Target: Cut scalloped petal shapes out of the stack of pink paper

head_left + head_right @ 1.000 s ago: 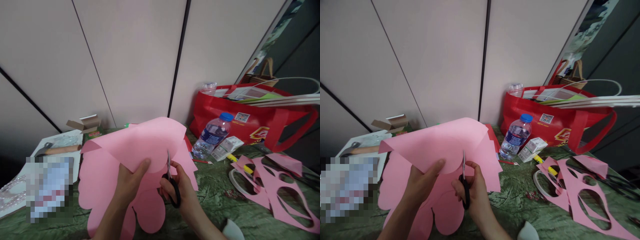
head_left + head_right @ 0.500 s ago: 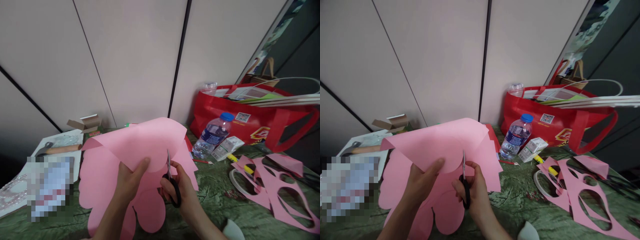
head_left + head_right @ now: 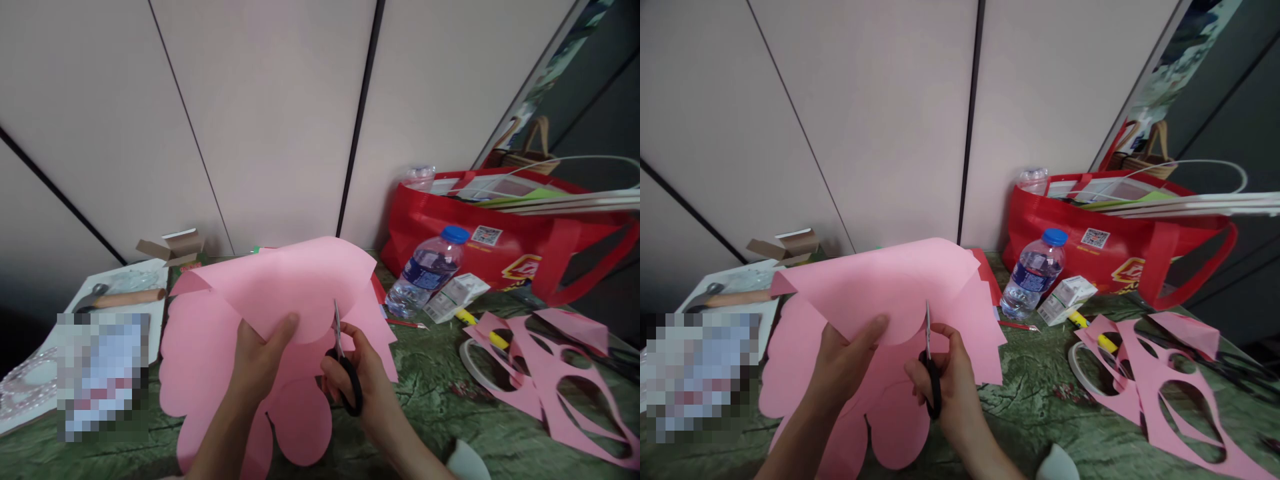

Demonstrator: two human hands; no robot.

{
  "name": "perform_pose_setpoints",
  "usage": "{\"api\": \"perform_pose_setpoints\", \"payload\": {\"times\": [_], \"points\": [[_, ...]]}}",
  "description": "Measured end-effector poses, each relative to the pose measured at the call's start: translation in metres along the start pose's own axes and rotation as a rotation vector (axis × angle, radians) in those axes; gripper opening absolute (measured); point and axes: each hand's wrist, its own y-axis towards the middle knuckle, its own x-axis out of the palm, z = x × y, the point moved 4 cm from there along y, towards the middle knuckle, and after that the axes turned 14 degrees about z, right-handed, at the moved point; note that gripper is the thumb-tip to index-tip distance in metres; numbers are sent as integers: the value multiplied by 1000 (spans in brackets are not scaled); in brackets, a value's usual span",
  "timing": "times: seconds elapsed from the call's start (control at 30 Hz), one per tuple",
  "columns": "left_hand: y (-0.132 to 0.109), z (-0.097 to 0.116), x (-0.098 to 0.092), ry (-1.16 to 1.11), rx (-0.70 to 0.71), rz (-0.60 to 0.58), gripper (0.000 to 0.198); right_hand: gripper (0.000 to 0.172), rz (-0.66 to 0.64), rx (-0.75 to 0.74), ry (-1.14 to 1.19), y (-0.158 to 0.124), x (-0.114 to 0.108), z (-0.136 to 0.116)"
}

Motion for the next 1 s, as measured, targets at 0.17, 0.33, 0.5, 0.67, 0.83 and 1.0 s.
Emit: {"api": "perform_pose_setpoints", "payload": {"times": [0.17, 0.33, 0.5, 0.67, 0.83, 1.0], "points": [[0, 1, -1, 1, 12, 3, 24, 52, -14, 1, 11, 0, -1, 1], [-1, 2, 0, -10, 7, -10, 19, 52, -13, -13, 10, 1, -1, 4], [0, 0, 0, -25, 24, -11, 22, 55, -20, 0, 11, -3, 0, -1], [1, -2, -1, -25, 16, -14, 20, 57, -11, 14, 6, -6, 0, -4], [2, -1, -1, -14, 16, -4, 20, 58, -11, 19, 13, -4, -1, -1], [1, -2, 0, -59, -26, 11, 23, 60, -20, 31, 18, -3, 1, 2]]}}
